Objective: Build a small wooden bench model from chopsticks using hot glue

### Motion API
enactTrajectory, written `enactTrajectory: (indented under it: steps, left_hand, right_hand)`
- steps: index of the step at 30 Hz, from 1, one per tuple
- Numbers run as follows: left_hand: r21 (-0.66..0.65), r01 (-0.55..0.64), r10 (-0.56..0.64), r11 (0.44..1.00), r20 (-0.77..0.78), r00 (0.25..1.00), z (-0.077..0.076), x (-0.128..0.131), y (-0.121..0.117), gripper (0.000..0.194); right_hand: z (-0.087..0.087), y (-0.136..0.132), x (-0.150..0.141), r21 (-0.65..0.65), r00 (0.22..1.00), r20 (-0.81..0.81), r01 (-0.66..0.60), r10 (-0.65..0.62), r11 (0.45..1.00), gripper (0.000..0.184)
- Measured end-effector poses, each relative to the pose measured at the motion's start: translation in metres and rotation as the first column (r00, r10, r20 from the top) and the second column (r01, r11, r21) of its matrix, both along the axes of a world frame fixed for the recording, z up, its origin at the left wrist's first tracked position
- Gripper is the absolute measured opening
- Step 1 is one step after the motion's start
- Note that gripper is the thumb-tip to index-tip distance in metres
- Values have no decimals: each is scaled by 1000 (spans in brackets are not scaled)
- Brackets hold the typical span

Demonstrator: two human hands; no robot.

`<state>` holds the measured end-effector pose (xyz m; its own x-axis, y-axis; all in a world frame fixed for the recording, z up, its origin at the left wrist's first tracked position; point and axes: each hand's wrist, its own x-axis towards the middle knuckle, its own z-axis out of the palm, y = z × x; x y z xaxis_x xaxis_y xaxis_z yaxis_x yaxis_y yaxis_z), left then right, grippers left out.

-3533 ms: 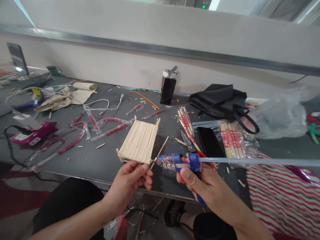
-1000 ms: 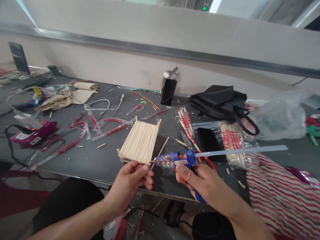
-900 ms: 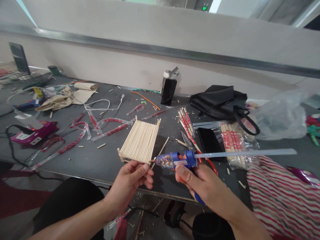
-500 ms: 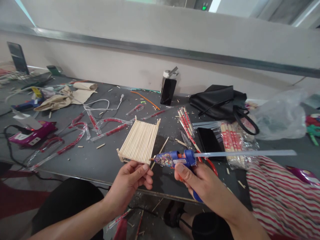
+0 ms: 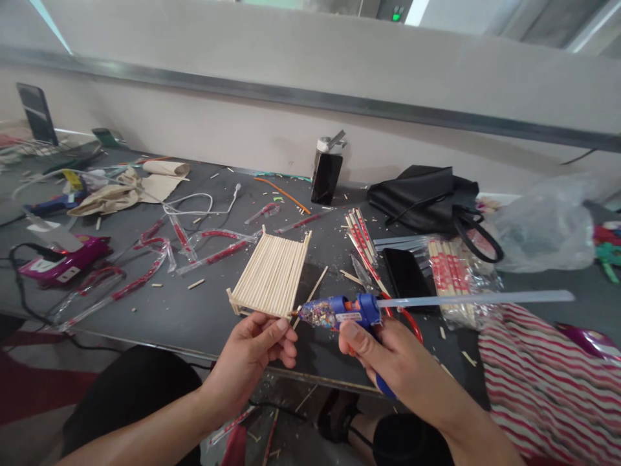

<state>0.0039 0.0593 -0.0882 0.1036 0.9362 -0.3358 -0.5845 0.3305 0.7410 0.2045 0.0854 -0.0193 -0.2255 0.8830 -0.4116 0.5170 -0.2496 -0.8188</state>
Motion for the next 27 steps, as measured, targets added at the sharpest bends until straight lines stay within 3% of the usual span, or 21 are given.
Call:
enactTrajectory:
  steps: [27]
  left_hand:
    - [5,1,-1,1000,4,1000,-1,0,0,25]
  right_hand:
    - [-1,0,-3,24,1000,-3,28,-28,999,60]
